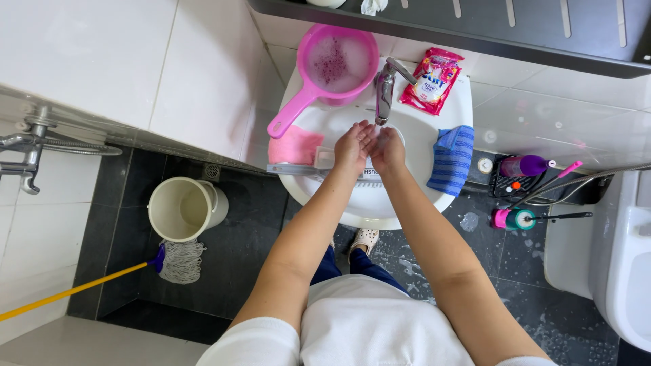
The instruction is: The person cleans a toilet bowl using a brush and water from a plastic container. They repeatedly scrub the interior surfaces, rinse the brush at the sink, and pour water into the bowl to flush debris. The person also uses a handheld bidet sprayer to rinse the bowl.
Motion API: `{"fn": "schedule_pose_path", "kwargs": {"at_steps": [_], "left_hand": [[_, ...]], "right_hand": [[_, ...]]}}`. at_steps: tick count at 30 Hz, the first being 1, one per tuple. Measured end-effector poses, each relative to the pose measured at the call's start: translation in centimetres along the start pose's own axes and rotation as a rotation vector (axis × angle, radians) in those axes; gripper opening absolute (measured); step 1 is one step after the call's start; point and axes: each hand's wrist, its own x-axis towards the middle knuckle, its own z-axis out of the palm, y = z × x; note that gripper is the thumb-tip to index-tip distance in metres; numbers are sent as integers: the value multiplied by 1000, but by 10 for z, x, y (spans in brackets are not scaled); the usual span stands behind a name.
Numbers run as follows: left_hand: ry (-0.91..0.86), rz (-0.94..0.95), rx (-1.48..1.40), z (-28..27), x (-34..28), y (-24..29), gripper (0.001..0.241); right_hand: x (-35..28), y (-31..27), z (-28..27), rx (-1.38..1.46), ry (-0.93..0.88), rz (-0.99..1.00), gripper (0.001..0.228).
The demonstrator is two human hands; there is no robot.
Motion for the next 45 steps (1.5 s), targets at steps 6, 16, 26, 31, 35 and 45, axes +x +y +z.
{"fn": "schedule_pose_path", "kwargs": {"at_steps": [6, 16, 26, 31, 35, 45], "left_hand": [[-75, -3, -229, 3, 23, -26, 27], [52, 74, -194, 32, -33, -13, 18], [-152, 153, -451, 91, -9, 28, 10], [-203, 177, -384, 104, -34, 36, 39], [84, 126, -206, 70, -58, 20, 46], [172, -48, -90, -13, -3, -3, 35]], "right_hand": [[-5, 1, 6, 58, 165, -131, 27], [-44, 1, 34, 8, 171, -189, 30], [-9, -62, 73, 49, -134, -64, 27], [-52, -86, 114, 83, -85, -101, 32], [-39, -57, 39, 115, -15, -205, 22], [-10, -30, 21, -221, -40, 4, 11]]}}
